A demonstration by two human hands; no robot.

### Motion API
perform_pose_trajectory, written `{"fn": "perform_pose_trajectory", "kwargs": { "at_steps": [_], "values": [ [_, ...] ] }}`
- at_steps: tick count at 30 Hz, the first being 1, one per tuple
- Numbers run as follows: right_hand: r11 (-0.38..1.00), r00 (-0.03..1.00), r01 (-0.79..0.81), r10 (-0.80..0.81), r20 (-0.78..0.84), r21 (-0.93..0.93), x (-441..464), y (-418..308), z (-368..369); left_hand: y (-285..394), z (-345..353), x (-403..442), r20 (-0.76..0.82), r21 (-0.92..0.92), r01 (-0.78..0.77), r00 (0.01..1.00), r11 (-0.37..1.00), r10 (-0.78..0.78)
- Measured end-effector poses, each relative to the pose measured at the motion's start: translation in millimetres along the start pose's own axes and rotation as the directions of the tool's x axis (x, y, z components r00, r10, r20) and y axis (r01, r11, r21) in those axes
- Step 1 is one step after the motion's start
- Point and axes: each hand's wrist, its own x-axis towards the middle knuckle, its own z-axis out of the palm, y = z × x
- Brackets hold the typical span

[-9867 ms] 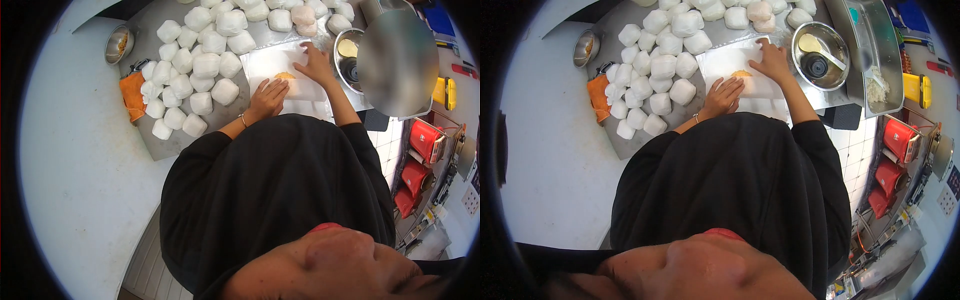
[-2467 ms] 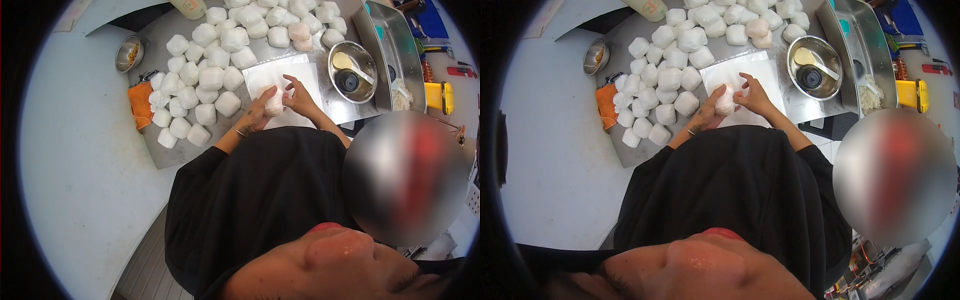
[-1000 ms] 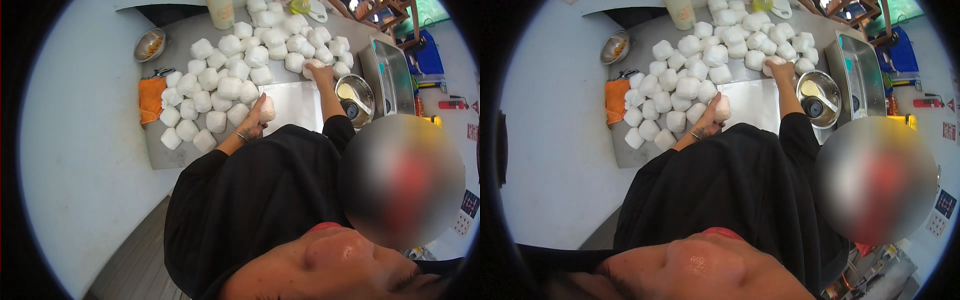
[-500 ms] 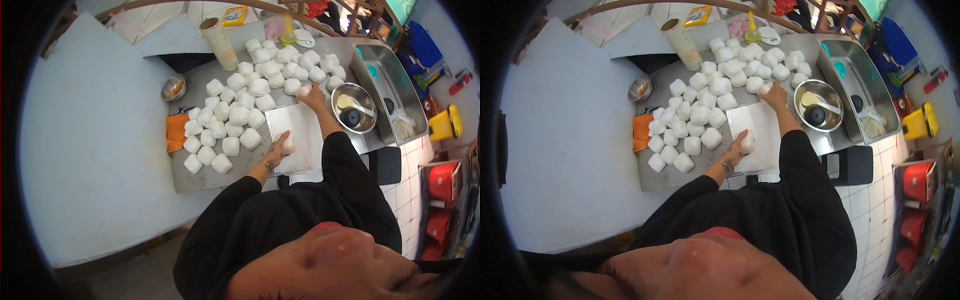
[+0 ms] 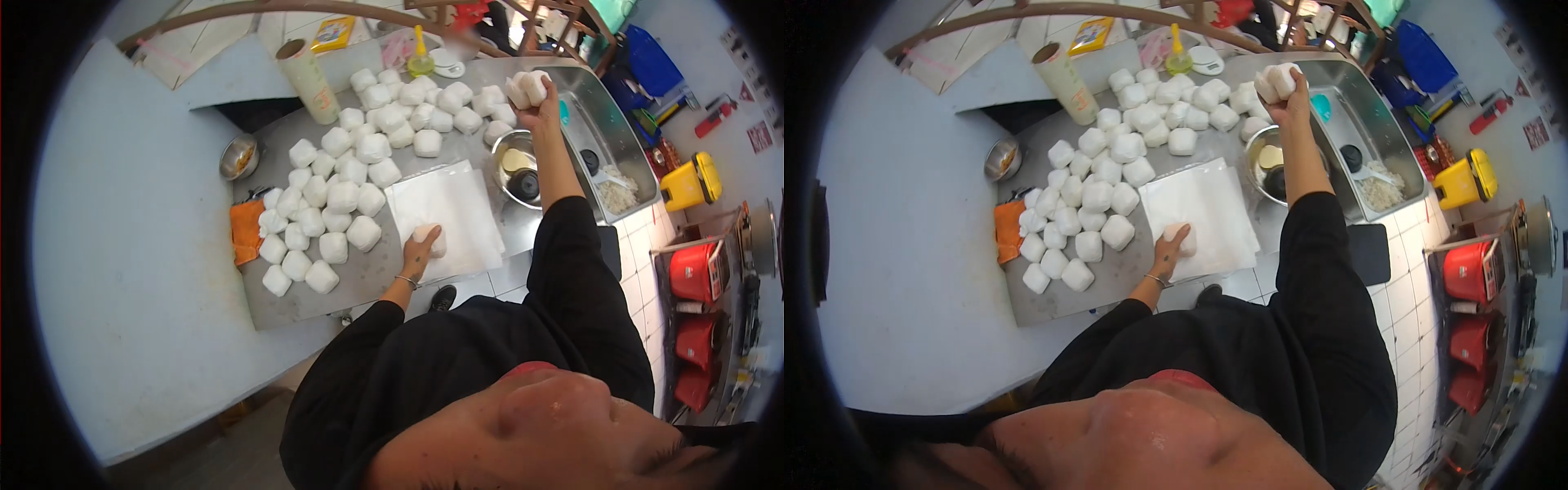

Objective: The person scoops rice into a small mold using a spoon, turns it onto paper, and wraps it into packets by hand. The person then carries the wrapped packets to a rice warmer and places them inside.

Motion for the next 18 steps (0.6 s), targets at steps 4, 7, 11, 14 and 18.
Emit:
{"fn": "perform_pose_trajectory", "kwargs": {
  "at_steps": [4,7,11,14,18],
  "values": [
    [0.994,0.995,-0.005,-0.007,0.104,0.113,-109,-52,-37,10,11,2,-0.131,-0.004,0.016,0.991,1.0,-0.016],
    [0.99,0.998,0.008,0.001,-0.063,0.141,-230,-50,-138,28,38,-14,-0.009,0.103,0.11,0.994,0.989,-0.11],
    [0.962,0.955,0.154,-0.087,-0.284,0.223,-445,-18,-226,27,138,-52,0.43,0.126,0.126,0.887,0.984,-0.169],
    [0.899,0.844,0.38,-0.243,-0.478,0.215,-573,2,-264,-1,231,-115,0.712,0.159,0.22,0.65,0.963,-0.266],
    [0.781,0.652,0.594,-0.325,-0.686,0.195,-744,13,-294,-60,330,-254,0.872,0.347,0.146,0.312,0.926,-0.376]
  ]
}}
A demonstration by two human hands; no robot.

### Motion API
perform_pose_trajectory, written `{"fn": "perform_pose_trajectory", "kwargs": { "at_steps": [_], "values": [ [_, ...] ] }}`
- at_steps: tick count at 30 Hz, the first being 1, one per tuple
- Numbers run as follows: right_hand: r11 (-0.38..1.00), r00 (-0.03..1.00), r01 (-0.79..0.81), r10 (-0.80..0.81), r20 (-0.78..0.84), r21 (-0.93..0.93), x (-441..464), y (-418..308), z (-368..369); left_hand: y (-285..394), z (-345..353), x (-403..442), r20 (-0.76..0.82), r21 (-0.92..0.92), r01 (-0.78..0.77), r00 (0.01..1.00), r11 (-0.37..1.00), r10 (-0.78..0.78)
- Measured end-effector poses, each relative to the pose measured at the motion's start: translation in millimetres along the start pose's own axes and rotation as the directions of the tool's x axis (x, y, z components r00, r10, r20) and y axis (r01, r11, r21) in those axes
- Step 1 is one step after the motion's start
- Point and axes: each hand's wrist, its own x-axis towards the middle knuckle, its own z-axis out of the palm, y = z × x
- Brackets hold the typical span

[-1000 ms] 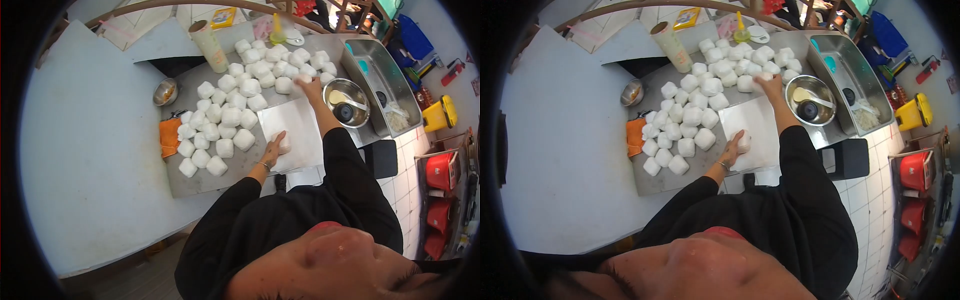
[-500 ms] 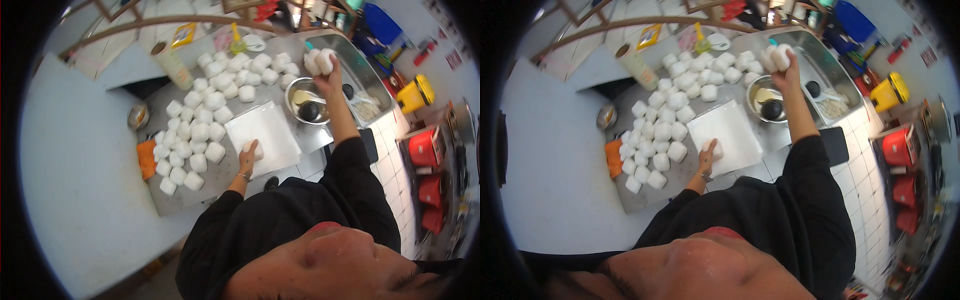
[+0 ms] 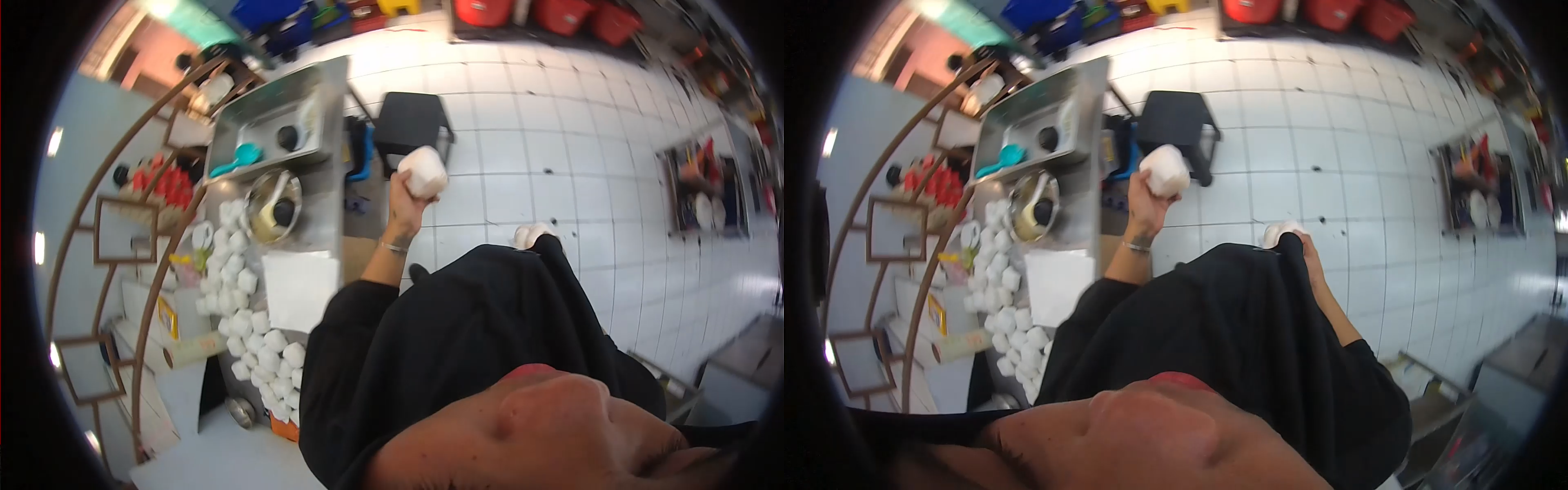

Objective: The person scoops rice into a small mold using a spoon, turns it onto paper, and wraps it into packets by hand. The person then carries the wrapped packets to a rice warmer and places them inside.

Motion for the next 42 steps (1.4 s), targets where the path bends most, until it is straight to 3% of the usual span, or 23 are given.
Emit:
{"fn": "perform_pose_trajectory", "kwargs": {
  "at_steps": [2,4,6,11,14,16,18,20,22,23,25,28,29,32,33,36,39,41,42],
  "values": [
    [0.991,0.991,0.121,-0.117,-0.072,0.053,-44,-47,-53,-52,69,26,0.202,0.074,0.096,0.973,0.993,-0.109],
    [0.955,0.953,0.283,-0.27,-0.134,0.088,-79,-95,-93,-94,168,8,0.21,0.166,0.112,0.967,0.98,-0.146],
    [0.861,0.848,0.503,-0.474,-0.235,0.078,-108,-142,-87,-142,245,-10,0.271,0.268,0.157,0.935,0.951,-0.23],
    [0.816,0.815,0.578,-0.578,-0.033,-0.023,-171,-276,-120,-268,383,-33,0.438,0.46,0.274,0.757,0.845,-0.484],
    [0.784,0.785,0.618,-0.62,-0.015,-0.058,-175,-344,-185,-326,465,-40,0.476,0.515,0.309,0.673,0.8,-0.566],
    [0.757,0.749,0.645,-0.653,-0.114,-0.105,-181,-387,-237,-368,523,-35,0.494,0.537,0.369,0.591,0.759,-0.637],
    [0.701,0.652,0.689,-0.711,-0.263,-0.184,-199,-420,-281,-424,576,-30,0.526,0.633,0.296,0.513,0.715,-0.678],
    [0.694,0.574,0.66,-0.713,-0.403,-0.287,-225,-455,-333,-475,642,-33,0.46,0.75,0.323,0.372,0.577,-0.806],
    [0.66,0.429,0.592,-0.744,-0.512,-0.462,-260,-486,-382,-562,697,-31,0.449,0.861,0.181,0.167,0.474,-0.878],
    [0.655,0.37,0.604,-0.735,-0.568,-0.454,-282,-499,-403,-598,723,-38,0.418,0.9,0.101,0.075,0.424,-0.905],
    [0.645,0.261,0.633,-0.699,-0.666,-0.428,-324,-523,-446,-622,795,-79,0.359,0.929,0.132,-0.101,0.345,-0.928],
    [0.592,0.076,0.631,-0.689,-0.721,-0.5,-386,-555,-515,-658,897,-136,0.149,0.987,0.103,-0.287,0.124,-0.946],
    [0.547,-0.02,0.66,-0.671,-0.741,-0.514,-401,-565,-538,-685,927,-153,0.117,0.992,0.093,-0.345,0.09,-0.931],
    [0.526,-0.197,0.552,-0.671,-0.715,-0.647,-450,-599,-631,-771,1001,-200,0.109,0.993,0.091,-0.52,0.072,-0.847],
    [0.506,-0.183,0.643,-0.627,-0.757,-0.575,-477,-626,-632,-781,1035,-215,-0.045,0.992,0.072,-0.551,-0.101,-0.834],
    [0.554,-0.212,0.504,-0.664,-0.717,-0.663,-521,-690,-736,-884,1133,-238,0.074,0.992,0.123,-0.568,0.005,-0.82],
    [0.58,-0.098,0.521,-0.689,-0.719,-0.627,-556,-773,-785,-960,1167,-233,0.129,0.977,0.213,-0.563,0.007,-0.816],
    [0.569,-0.033,0.501,-0.741,-0.671,-0.652,-576,-836,-825,-965,1236,-234,0.147,0.983,0.166,-0.481,0.075,-0.865],
    [0.576,-0.012,0.415,-0.771,-0.637,-0.705,-584,-869,-847,-971,1269,-229,0.16,0.984,0.144,-0.436,0.107,-0.886]
  ]
}}
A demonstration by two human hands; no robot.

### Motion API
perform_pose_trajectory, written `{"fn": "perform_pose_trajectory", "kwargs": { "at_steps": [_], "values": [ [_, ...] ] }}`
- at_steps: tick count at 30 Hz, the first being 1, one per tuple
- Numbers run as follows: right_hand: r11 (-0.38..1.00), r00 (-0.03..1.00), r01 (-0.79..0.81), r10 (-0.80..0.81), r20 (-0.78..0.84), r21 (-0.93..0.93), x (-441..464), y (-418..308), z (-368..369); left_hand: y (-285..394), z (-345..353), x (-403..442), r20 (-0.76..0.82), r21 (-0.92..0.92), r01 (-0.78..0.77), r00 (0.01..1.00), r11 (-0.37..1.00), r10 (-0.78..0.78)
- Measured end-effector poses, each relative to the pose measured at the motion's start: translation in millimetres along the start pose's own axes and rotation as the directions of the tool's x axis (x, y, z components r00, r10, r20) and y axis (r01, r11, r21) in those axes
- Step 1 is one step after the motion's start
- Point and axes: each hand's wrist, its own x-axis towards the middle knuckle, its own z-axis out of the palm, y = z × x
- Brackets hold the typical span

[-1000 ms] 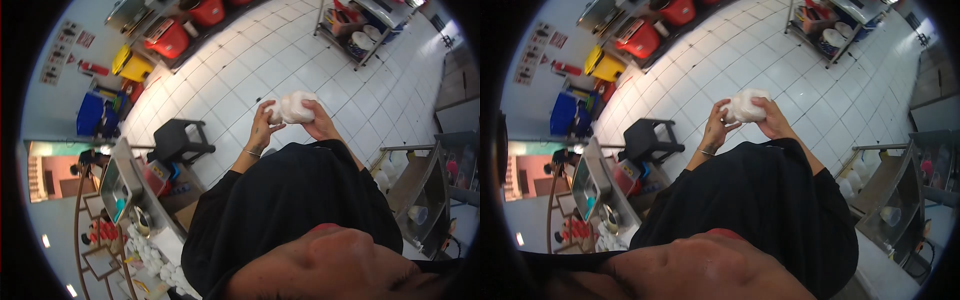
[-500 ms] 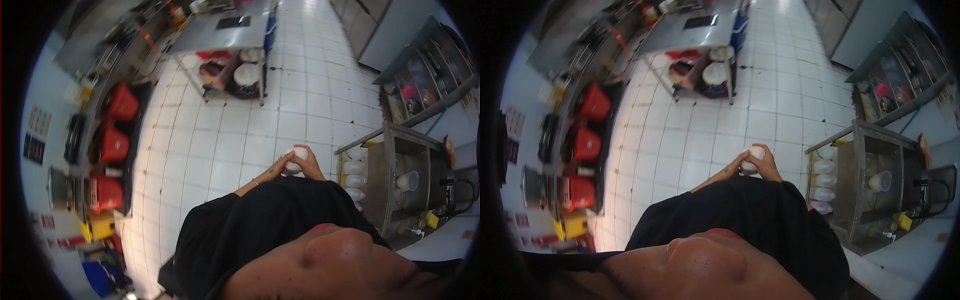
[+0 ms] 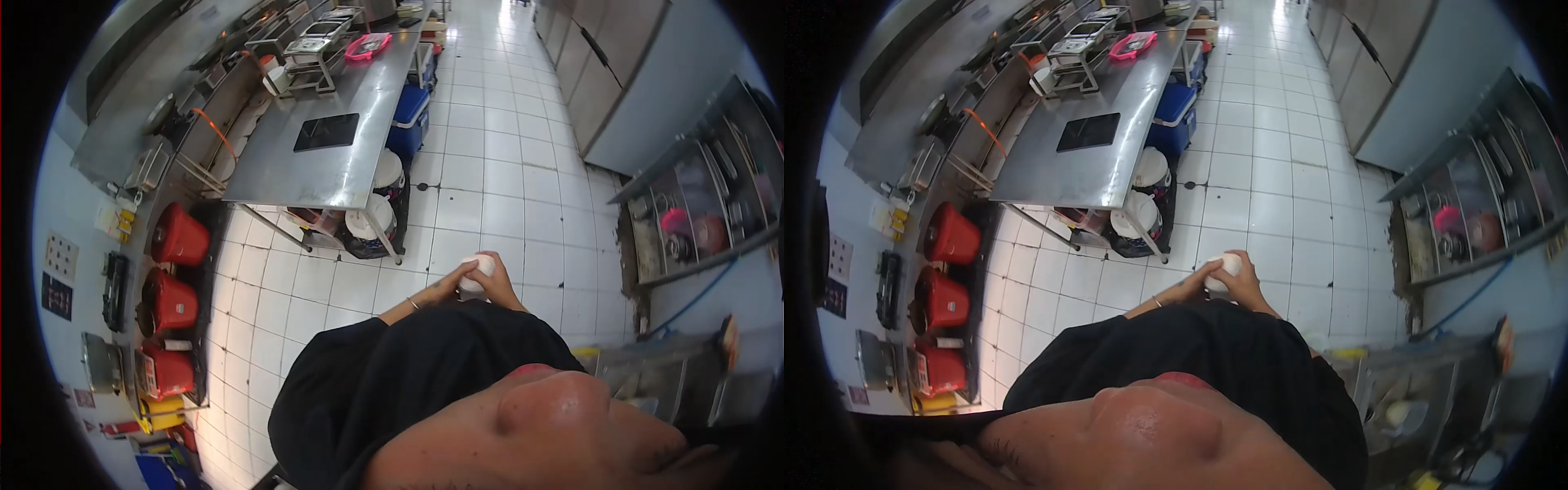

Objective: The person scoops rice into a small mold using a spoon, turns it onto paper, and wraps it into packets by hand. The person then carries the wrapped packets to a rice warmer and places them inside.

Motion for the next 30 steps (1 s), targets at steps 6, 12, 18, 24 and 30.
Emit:
{"fn": "perform_pose_trajectory", "kwargs": {
  "at_steps": [6,12,18,24,30],
  "values": [
    [0.99,0.947,-0.097,0.123,0.296,-0.1,218,-53,-21,154,-39,87,-0.027,-0.081,-0.174,0.985,0.981,0.172],
    [0.981,0.938,-0.007,-0.061,0.34,0.194,410,-101,-86,315,-92,245,-0.008,-0.141,-0.257,0.966,0.956,0.258],
    [0.961,0.96,0.259,-0.243,-0.14,0.102,535,-208,-181,496,-99,369,0.195,-0.306,-0.145,0.958,0.941,0.211],
    [0.985,0.93,0.093,-0.034,-0.366,0.145,730,-148,-279,657,-158,508,0.262,-0.484,-0.178,0.905,0.857,0.336],
    [0.995,0.989,0.047,-0.034,-0.141,0.091,996,-204,-276,798,-222,561,0.026,-0.522,-0.395,0.879,0.756,0.476]
  ]
}}
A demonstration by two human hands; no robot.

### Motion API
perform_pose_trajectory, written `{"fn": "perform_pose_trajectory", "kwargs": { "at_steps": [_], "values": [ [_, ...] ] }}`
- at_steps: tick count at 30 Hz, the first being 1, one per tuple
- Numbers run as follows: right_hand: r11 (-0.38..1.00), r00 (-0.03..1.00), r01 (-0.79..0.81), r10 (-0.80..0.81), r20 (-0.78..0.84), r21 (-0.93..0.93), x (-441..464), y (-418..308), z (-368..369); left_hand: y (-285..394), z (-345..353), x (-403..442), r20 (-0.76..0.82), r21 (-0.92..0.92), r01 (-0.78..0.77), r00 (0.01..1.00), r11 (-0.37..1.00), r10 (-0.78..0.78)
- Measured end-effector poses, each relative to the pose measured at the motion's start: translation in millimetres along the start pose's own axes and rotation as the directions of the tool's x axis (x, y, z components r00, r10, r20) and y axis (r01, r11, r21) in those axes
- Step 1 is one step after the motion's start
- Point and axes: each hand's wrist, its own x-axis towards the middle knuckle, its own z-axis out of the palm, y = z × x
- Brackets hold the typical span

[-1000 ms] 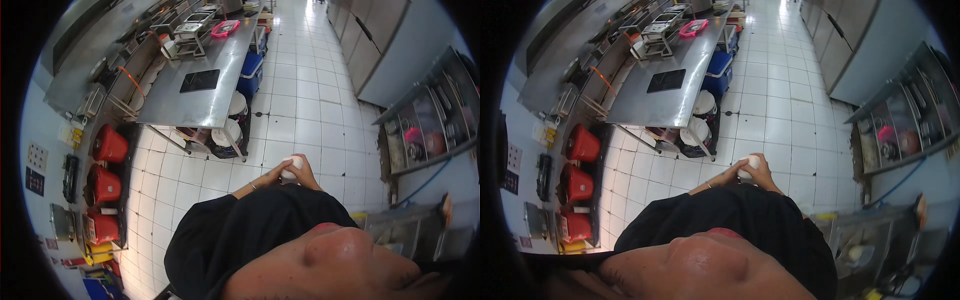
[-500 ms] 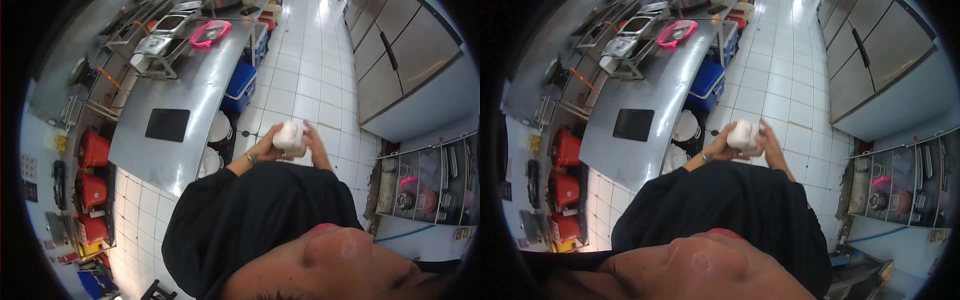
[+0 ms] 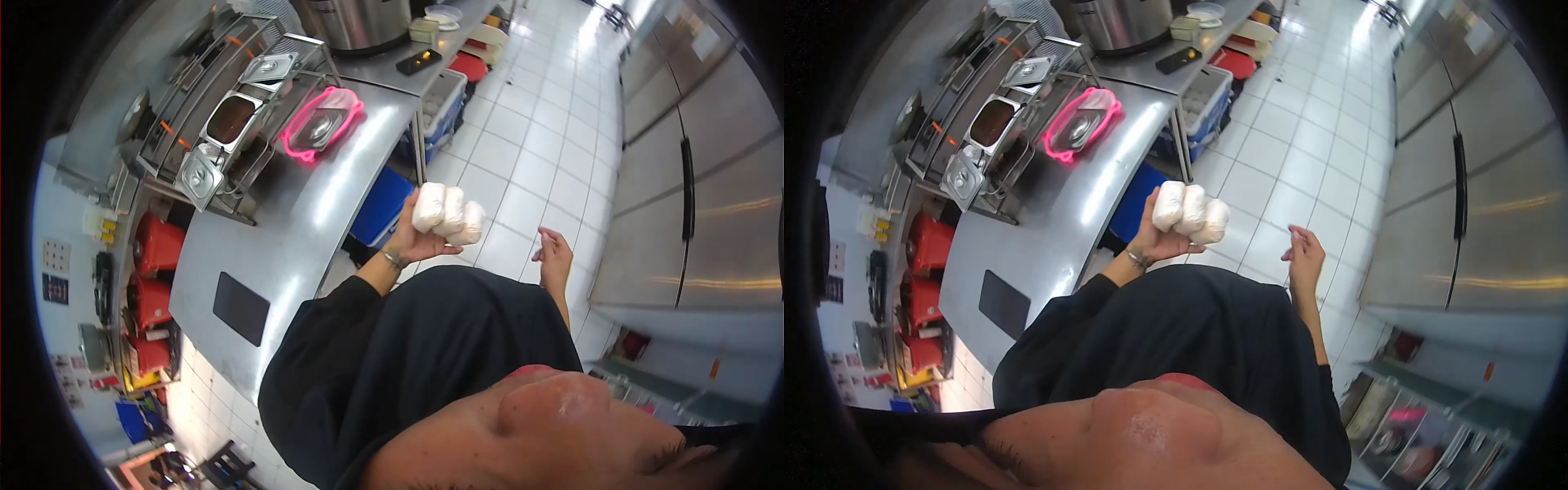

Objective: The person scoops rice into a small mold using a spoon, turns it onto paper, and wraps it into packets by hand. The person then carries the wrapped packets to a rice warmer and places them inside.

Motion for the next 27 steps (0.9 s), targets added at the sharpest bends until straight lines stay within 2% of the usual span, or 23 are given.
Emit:
{"fn": "perform_pose_trajectory", "kwargs": {
  "at_steps": [2,4,5,6,8,9,12,13,15,19,21,24,26,27],
  "values": [
    [0.994,0.991,0.057,-0.044,0.124,-0.099,67,-43,46,30,-12,10,-0.011,-0.05,-0.104,0.995,0.993,0.104],
    [0.978,0.955,0.172,-0.136,0.264,-0.121,152,-69,103,62,-27,28,-0.056,-0.082,-0.22,0.975,0.972,0.216],
    [0.97,0.926,0.215,-0.165,0.339,-0.114,188,-85,134,77,-31,35,-0.01,-0.094,-0.279,0.96,0.956,0.28],
    [0.961,0.891,0.258,-0.197,0.409,-0.099,223,-99,165,88,-35,40,-0.036,-0.1,-0.363,0.932,0.927,0.361],
    [0.924,0.793,0.382,-0.324,0.516,-0.007,293,-116,227,115,-58,53,0.047,-0.124,-0.475,0.874,0.871,0.484],
    [0.899,0.735,0.436,-0.385,0.558,0.046,326,-127,258,123,-65,64,0.124,-0.175,-0.578,0.79,0.797,0.601],
    [0.787,0.606,0.601,-0.563,0.563,0.139,435,-147,347,183,-100,114,0.339,-0.13,-0.765,0.564,0.631,0.753],
    [0.726,0.554,0.673,-0.621,0.555,0.141,467,-162,373,198,-94,115,0.238,-0.127,-0.767,0.592,0.629,0.77],
    [0.588,0.435,0.797,-0.719,0.543,0.14,529,-192,421,230,-100,140,0.193,-0.125,-0.8,0.561,0.587,0.805],
    [0.218,0.162,0.975,-0.836,0.524,0.045,646,-238,491,292,-100,179,0.055,-0.11,-0.853,0.508,0.511,0.86],
    [0.014,-0.011,0.999,-0.863,0.506,0.046,690,-252,517,307,-99,200,0.023,-0.11,-0.907,0.406,0.406,0.914],
    [-0.086,-0.131,0.989,-0.881,0.455,0.118,740,-255,548,312,-99,225,-0.093,-0.091,-0.971,0.227,0.219,0.969],
    [-0.36,-0.361,0.93,-0.861,0.359,0.071,756,-256,558,308,-95,245,-0.17,-0.064,-0.994,0.097,0.087,0.981],
    [-0.477,-0.463,0.878,-0.831,0.309,0.034,764,-264,566,310,-102,257,-0.105,-0.009,-1.0,0.025,0.025,0.994]
  ]
}}
